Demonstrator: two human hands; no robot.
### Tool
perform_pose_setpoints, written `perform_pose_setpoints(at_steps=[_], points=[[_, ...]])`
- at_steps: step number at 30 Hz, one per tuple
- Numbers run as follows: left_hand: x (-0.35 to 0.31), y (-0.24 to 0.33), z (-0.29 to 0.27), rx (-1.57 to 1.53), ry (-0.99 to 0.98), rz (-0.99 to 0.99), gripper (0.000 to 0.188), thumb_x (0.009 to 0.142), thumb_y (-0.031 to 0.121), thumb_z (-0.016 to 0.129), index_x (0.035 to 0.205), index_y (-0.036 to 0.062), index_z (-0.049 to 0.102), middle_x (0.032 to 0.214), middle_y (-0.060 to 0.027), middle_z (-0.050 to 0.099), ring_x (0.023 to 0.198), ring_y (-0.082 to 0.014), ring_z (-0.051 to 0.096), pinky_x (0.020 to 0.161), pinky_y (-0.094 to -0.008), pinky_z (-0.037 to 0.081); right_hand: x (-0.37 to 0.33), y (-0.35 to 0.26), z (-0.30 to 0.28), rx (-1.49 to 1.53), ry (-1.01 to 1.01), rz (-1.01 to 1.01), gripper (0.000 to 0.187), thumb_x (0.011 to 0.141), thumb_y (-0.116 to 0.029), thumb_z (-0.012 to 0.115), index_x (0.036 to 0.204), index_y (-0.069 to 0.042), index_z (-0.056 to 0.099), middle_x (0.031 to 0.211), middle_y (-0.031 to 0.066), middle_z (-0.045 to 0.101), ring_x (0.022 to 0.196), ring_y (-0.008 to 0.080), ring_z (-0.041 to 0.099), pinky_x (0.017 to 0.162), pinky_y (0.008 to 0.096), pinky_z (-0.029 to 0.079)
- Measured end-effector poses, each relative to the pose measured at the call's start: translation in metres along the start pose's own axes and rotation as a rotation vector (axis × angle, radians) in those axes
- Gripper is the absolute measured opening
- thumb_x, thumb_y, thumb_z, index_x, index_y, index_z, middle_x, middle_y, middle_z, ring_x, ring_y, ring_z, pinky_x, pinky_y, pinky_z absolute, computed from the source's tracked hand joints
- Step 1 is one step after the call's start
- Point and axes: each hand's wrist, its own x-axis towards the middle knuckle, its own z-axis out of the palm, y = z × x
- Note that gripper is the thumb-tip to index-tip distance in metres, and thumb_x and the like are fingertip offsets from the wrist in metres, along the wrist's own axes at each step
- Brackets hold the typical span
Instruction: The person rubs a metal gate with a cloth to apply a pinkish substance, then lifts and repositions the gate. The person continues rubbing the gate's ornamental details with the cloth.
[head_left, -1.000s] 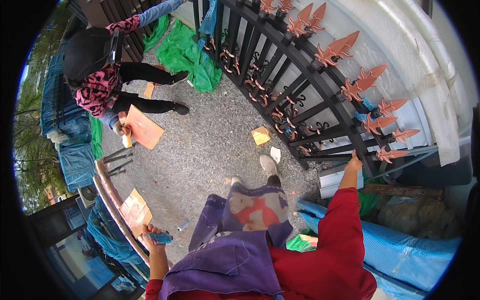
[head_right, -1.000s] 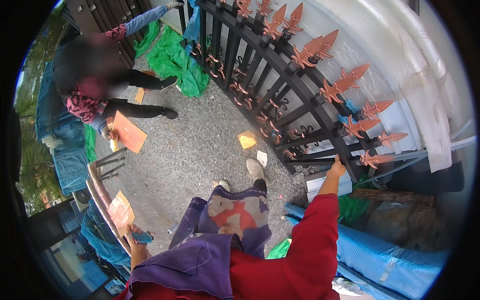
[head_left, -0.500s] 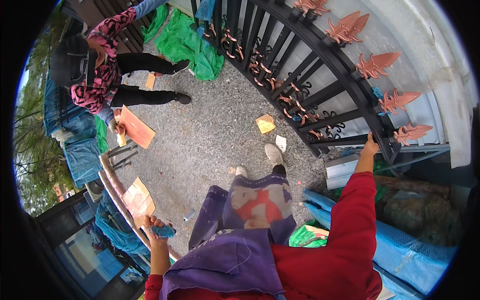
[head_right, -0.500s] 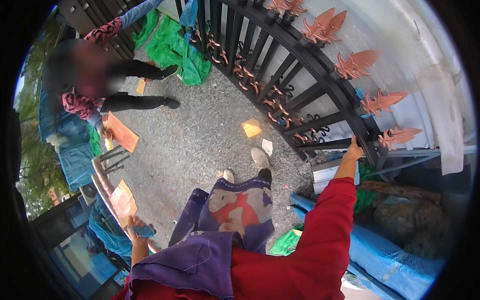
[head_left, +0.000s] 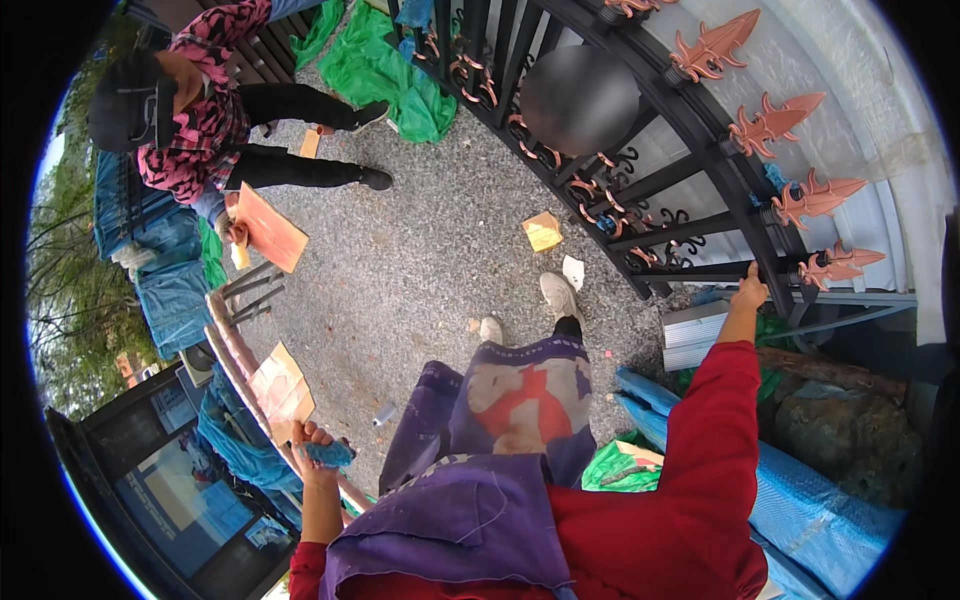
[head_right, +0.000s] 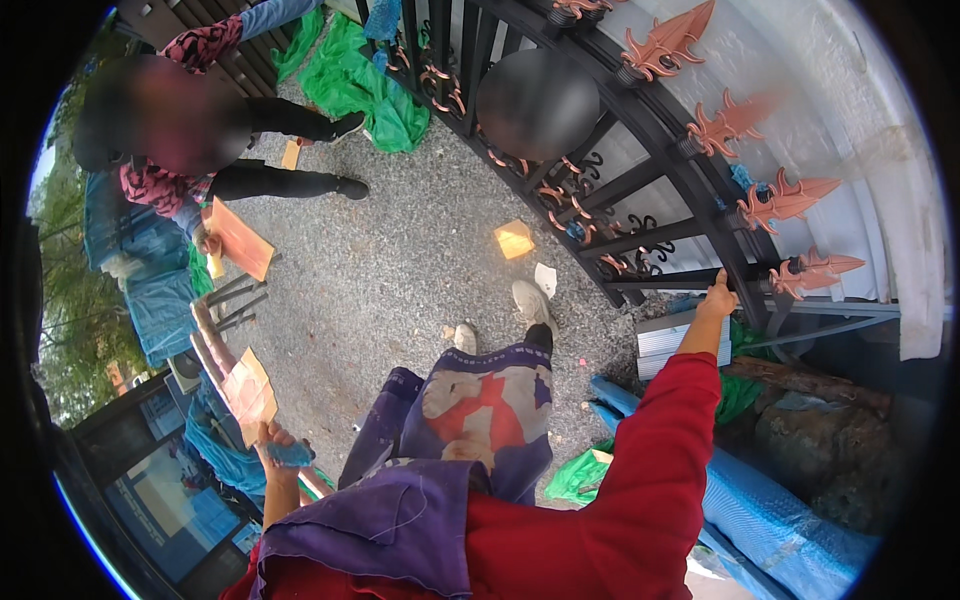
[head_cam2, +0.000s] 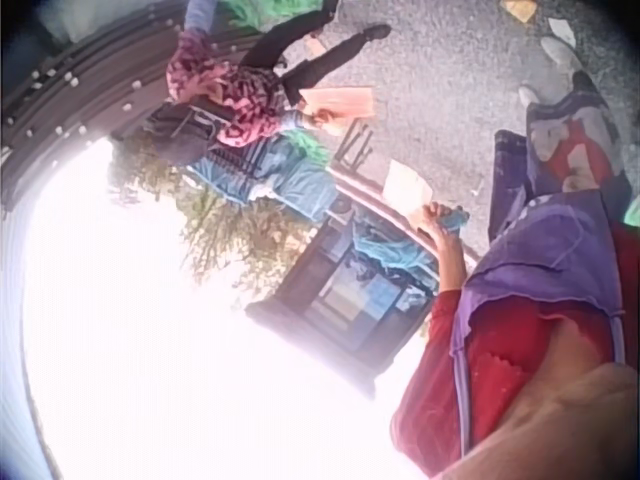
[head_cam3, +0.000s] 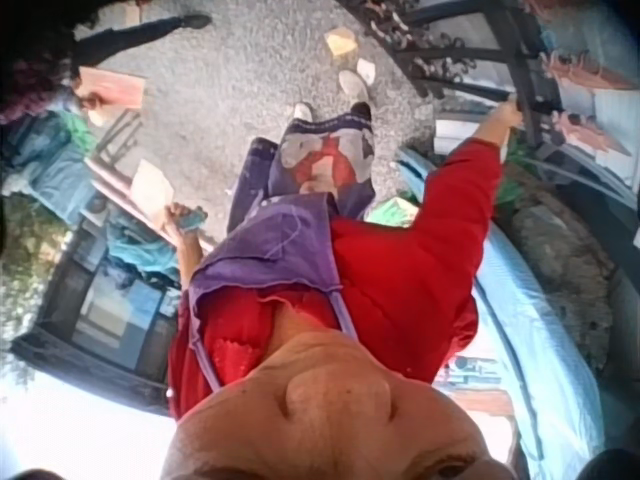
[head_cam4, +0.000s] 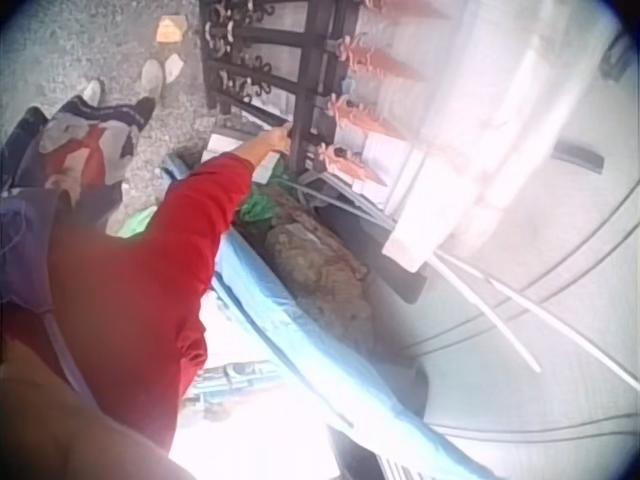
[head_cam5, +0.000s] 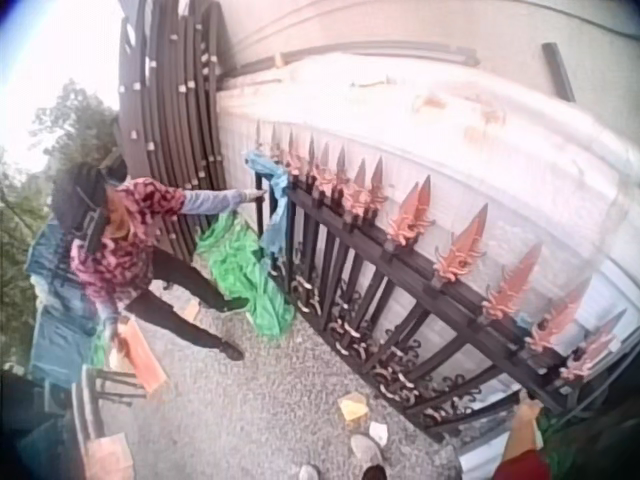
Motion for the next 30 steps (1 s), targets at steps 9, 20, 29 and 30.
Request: perform_pose_setpoints(at_steps=[9, 20, 29, 30], points=[[-0.003, -0.011, -0.018, -0.047, 0.029, -0.026, 0.031, 0.096, 0.037, 0.042, 0.076, 0.0136, 0.049, 0.063, 0.0013, 0.051, 0.050, -0.0101, 0.049, 0.043, -0.0242, 0.041, -0.030, 0.054, -0.007, -0.328, -0.190, -0.135, 0.045, 0.085, -0.018, 0.062, 0.125, -0.004, 0.047, 0.096, 0.0066, 0.058, 0.078, 0.0161, 0.054, 0.061, 0.0287, 0.048], [-0.022, -0.035, -0.054, -0.500, 0.188, -0.029, 0.037, 0.093, 0.042, 0.042, 0.072, 0.0121, 0.048, 0.061, -0.0024, 0.050, 0.052, -0.0199, 0.050, 0.048, -0.0329, 0.042, -0.238, 0.133, 0.026, -0.913, -1.274, -0.027, 0.009, 0.085, -0.006, 0.056, 0.094, -0.005, 0.056, 0.070, 0.0049, 0.057, 0.055, 0.0155, 0.057, 0.043, 0.0292, 0.046], [-0.038, -0.106, -0.184, -0.933, 0.385, 0.158, 0.029, 0.091, 0.041, 0.046, 0.086, 0.0127, 0.048, 0.065, -0.0019, 0.053, 0.055, -0.0198, 0.049, 0.047, -0.0330, 0.040, -0.329, 0.102, 0.195, -1.534, -1.215, -0.737, 0.010, 0.082, -0.012, 0.059, 0.081, -0.003, 0.062, 0.067, 0.0072, 0.061, 0.052, 0.0194, 0.061, 0.045, 0.0321, 0.051], [-0.036, -0.118, -0.204, -0.969, 0.494, 0.176, 0.027, 0.091, 0.040, 0.047, 0.087, 0.0142, 0.048, 0.066, -0.0017, 0.053, 0.056, -0.0197, 0.050, 0.047, -0.0330, 0.041, -0.346, 0.111, 0.223, -1.685, -1.278, -1.043, 0.012, 0.083, -0.013, 0.057, 0.081, -0.003, 0.061, 0.067, 0.0077, 0.060, 0.053, 0.0202, 0.061, 0.045, 0.0324, 0.050]])
